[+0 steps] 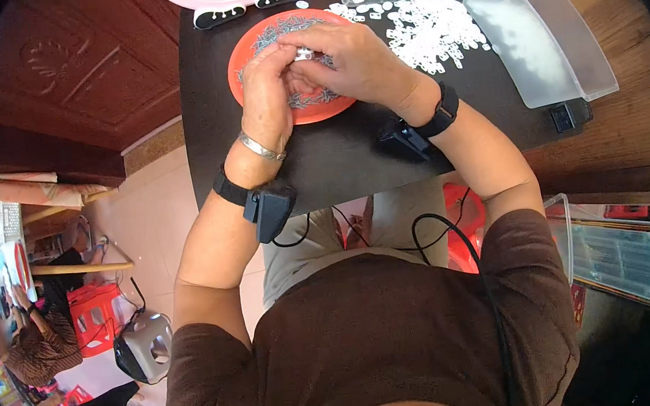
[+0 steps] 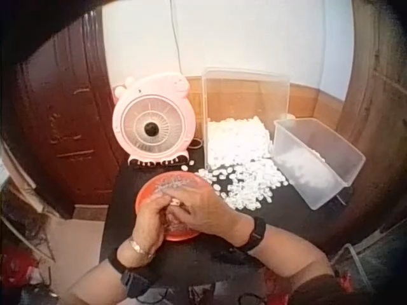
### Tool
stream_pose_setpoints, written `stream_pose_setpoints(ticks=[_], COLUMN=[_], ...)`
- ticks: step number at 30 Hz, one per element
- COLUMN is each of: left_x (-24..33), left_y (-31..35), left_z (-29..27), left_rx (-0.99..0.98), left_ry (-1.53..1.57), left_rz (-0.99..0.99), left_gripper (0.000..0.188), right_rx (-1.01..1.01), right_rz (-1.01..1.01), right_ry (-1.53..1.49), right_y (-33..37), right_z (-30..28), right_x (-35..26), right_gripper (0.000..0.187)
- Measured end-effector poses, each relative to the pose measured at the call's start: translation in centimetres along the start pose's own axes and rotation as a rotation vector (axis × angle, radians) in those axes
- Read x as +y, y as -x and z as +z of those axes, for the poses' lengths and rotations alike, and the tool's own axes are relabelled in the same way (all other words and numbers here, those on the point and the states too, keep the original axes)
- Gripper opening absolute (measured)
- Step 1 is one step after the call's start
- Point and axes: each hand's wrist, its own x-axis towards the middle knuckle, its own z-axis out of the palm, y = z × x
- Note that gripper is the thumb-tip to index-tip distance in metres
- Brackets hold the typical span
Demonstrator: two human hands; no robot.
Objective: Assembling small metal pins or LEDs into white plastic housing units manually.
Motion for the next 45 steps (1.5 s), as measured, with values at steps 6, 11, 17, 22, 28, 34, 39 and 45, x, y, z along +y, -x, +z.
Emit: stream_pose_setpoints(ticks=[6,11,17,22,28,34,39,45], left_x=[-0.1,0.5,0.3,-0.1,-0.2,0.3,0.1,0.2], left_y=[0.1,0.5,0.4,0.2,0.4,0.6,0.5,0.9], left_z=[-0.2,0.3,-0.1,-0.1,-0.2,0.6,0.2,0.5], left_rx=[-0.011,0.016,-0.005,-0.040,-0.063,0.014,0.004,-0.002], left_ry=[-0.134,-0.114,-0.109,-0.114,-0.129,-0.118,-0.102,-0.154], left_rz=[0.080,0.073,0.069,0.079,0.081,0.071,0.070,0.081], left_gripper=[0.021,0.021,0.019,0.020,0.022,0.021,0.020,0.022], right_rx=[-0.003,-0.003,0.048,0.031,0.019,0.020,0.013,0.040], right_rz=[0.039,0.055,-0.048,-0.041,0.007,0.021,0.042,-0.007], right_ry=[-0.039,0.015,0.053,0.055,0.033,0.036,0.035,0.083], right_y=[-0.2,-0.4,-0.5,-0.3,-0.4,-0.1,-0.1,0.1], right_z=[-0.4,-1.0,-0.8,-0.6,-0.5,-0.2,-0.2,0.0], right_x=[-0.9,-1.3,-0.8,-0.5,-1.2,-0.8,-0.9,-0.5], right_gripper=[0.033,0.024,0.023,0.025,0.025,0.022,0.018,0.014])
